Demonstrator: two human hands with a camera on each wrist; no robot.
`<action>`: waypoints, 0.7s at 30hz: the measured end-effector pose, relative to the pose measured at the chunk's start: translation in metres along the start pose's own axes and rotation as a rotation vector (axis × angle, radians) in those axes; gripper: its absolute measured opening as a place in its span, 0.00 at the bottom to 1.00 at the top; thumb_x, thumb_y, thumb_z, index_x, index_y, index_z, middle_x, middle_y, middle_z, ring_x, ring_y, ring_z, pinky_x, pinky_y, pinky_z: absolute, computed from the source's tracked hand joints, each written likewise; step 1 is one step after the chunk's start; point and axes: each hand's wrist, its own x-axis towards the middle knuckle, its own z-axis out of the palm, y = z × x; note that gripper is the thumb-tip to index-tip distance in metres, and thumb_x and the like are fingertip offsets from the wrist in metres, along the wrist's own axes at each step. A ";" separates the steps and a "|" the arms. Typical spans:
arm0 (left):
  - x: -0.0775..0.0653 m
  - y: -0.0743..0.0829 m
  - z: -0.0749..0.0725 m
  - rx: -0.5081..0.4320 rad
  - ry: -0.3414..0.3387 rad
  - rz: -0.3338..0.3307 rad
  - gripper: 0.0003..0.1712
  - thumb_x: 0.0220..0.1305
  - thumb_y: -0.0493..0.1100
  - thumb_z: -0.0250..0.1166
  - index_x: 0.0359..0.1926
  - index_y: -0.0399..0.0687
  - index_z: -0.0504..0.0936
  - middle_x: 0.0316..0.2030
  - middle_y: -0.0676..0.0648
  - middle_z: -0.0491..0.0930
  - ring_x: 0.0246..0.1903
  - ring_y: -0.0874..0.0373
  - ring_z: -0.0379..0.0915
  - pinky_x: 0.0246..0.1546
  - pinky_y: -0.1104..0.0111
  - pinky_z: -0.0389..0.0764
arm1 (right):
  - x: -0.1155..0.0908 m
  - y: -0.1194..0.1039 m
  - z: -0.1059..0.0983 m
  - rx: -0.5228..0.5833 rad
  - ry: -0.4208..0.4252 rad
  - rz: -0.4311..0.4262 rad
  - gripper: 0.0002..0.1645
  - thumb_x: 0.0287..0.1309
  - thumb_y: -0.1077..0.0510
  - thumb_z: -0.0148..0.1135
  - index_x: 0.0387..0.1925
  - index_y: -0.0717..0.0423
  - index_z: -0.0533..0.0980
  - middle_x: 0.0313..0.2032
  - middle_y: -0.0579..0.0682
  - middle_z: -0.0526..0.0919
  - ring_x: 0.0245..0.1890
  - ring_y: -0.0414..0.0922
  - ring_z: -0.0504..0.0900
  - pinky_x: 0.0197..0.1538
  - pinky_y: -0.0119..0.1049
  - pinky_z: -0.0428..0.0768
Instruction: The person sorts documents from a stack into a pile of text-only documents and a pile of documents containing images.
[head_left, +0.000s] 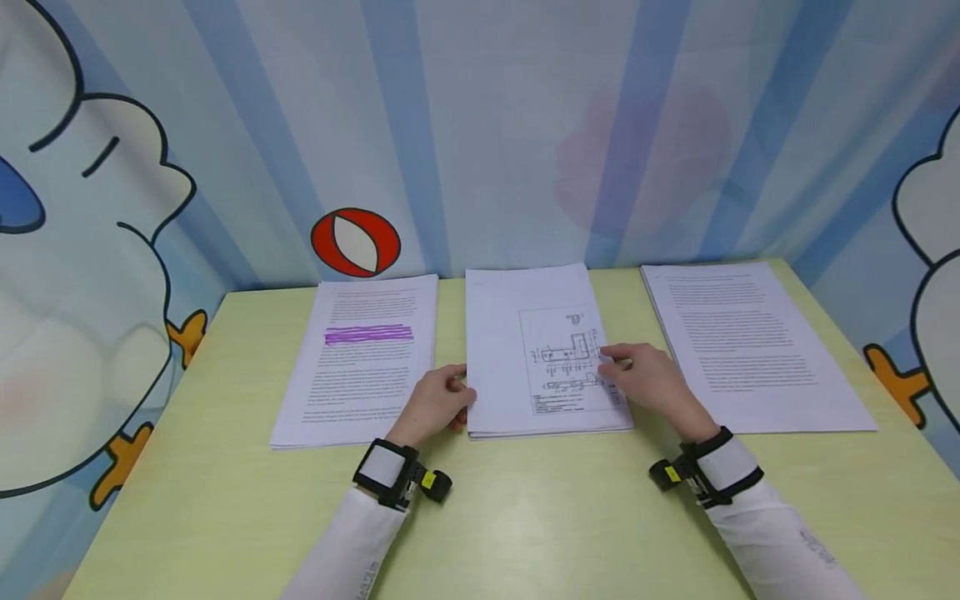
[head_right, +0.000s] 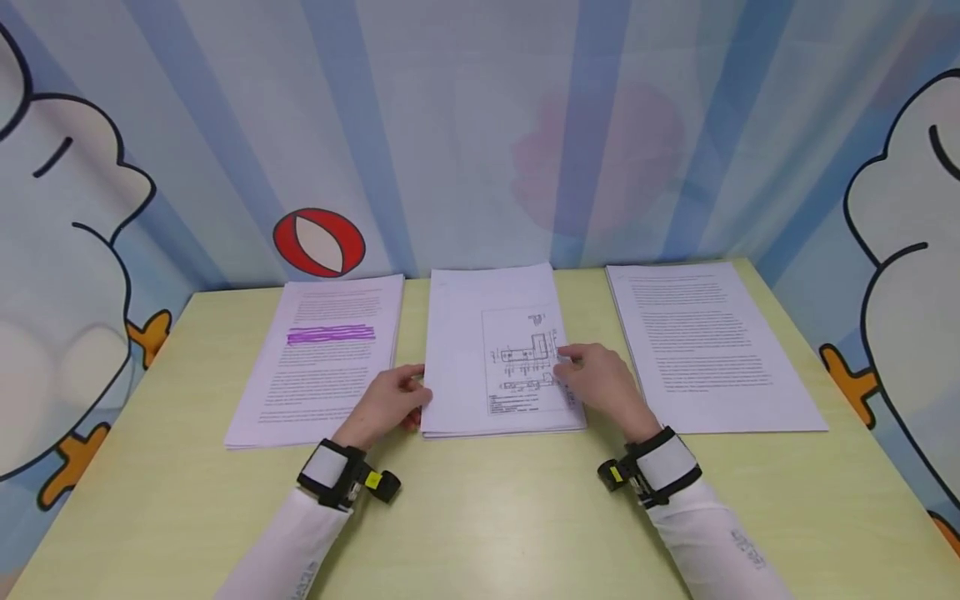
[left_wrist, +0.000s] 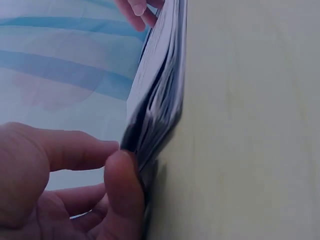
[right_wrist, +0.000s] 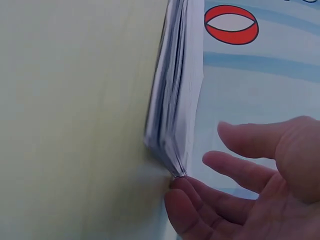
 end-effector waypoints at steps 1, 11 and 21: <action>0.000 0.000 0.000 0.007 0.009 -0.002 0.31 0.66 0.37 0.59 0.69 0.37 0.68 0.27 0.46 0.79 0.17 0.61 0.73 0.21 0.71 0.78 | -0.001 0.000 -0.001 -0.028 -0.003 -0.013 0.25 0.68 0.55 0.56 0.61 0.65 0.75 0.53 0.67 0.83 0.47 0.58 0.84 0.35 0.33 0.77; 0.002 0.004 0.000 0.185 0.063 0.020 0.26 0.70 0.46 0.54 0.66 0.42 0.74 0.50 0.42 0.83 0.22 0.60 0.65 0.21 0.71 0.67 | -0.006 -0.003 -0.010 -0.066 -0.071 -0.026 0.28 0.70 0.51 0.55 0.64 0.64 0.73 0.58 0.66 0.80 0.55 0.60 0.81 0.45 0.44 0.81; 0.007 0.040 0.019 -0.067 0.125 0.184 0.25 0.73 0.45 0.55 0.67 0.45 0.74 0.49 0.40 0.78 0.29 0.46 0.77 0.26 0.72 0.75 | -0.007 0.019 -0.045 -0.126 0.020 -0.100 0.29 0.71 0.49 0.54 0.64 0.65 0.72 0.53 0.67 0.83 0.51 0.62 0.83 0.45 0.48 0.81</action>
